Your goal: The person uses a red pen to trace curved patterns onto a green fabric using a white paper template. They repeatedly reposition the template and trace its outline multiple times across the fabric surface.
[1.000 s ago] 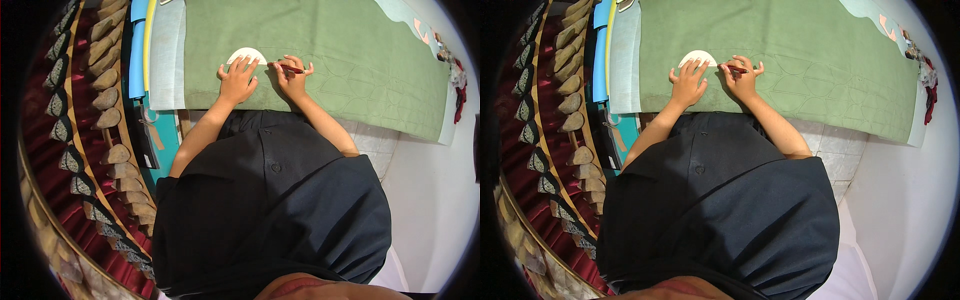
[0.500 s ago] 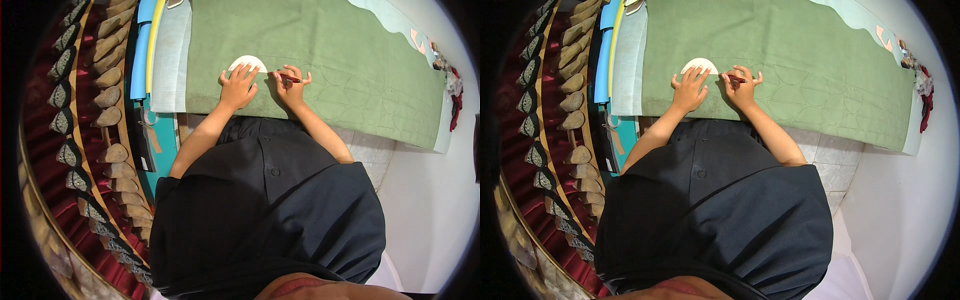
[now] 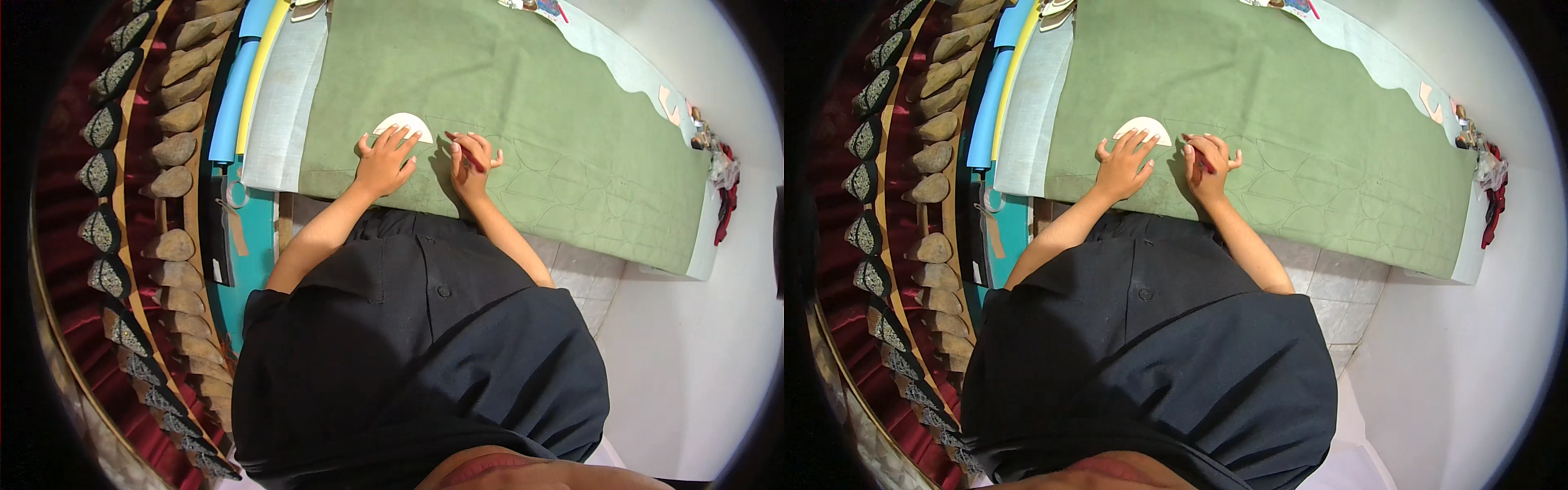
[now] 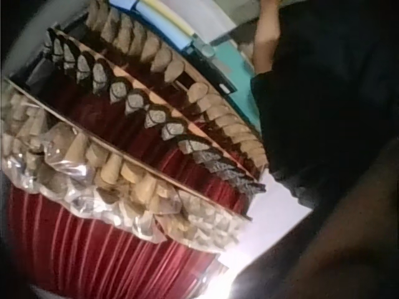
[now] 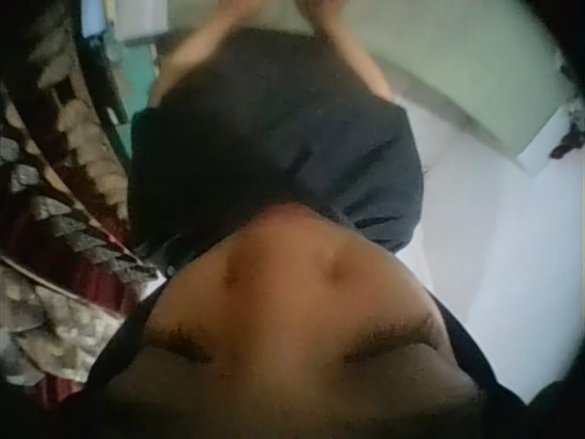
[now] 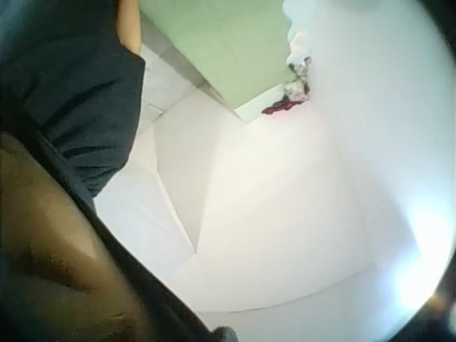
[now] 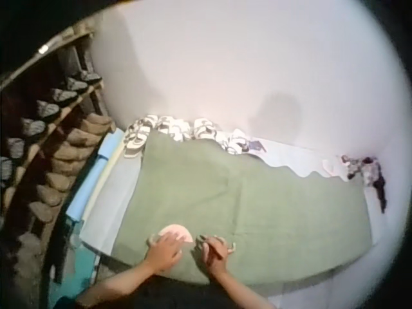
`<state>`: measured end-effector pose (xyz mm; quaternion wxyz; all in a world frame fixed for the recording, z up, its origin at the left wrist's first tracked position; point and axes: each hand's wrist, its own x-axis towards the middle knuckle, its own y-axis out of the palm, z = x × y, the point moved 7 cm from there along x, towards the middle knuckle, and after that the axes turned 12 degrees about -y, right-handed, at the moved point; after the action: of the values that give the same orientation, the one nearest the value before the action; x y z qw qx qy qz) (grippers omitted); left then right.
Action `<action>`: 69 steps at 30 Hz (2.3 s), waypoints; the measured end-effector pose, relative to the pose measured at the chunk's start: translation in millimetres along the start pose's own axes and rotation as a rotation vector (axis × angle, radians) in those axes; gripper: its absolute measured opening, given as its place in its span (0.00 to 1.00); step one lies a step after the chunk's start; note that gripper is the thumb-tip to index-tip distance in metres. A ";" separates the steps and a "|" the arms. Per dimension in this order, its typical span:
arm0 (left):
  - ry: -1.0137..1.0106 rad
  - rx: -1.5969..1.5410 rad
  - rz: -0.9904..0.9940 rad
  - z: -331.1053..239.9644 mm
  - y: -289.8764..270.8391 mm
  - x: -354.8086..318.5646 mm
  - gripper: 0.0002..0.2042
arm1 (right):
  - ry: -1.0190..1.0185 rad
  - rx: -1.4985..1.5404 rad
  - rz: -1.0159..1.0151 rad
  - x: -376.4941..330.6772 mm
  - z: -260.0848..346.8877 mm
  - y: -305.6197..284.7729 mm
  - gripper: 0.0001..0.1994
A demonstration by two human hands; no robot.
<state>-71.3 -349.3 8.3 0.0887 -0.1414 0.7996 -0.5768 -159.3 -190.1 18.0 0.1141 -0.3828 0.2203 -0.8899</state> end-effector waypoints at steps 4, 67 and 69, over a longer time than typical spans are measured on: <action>-0.113 -0.133 0.043 15.1 -2.9 7.5 0.22 | 0.050 -0.112 -0.012 -1.0 -4.8 -3.2 0.09; -0.221 -0.119 -0.129 54.2 -12.1 59.6 0.19 | -0.102 -0.064 0.265 -0.9 23.7 10.6 0.06; -0.229 -0.120 -0.122 54.6 -12.1 59.6 0.19 | -0.105 -0.069 0.266 -1.1 23.3 11.5 0.06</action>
<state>-109.4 -421.5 3.6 0.1357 -0.2596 0.8073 -0.5124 -141.1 -206.9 26.0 0.2294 -0.3997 0.2932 -0.8377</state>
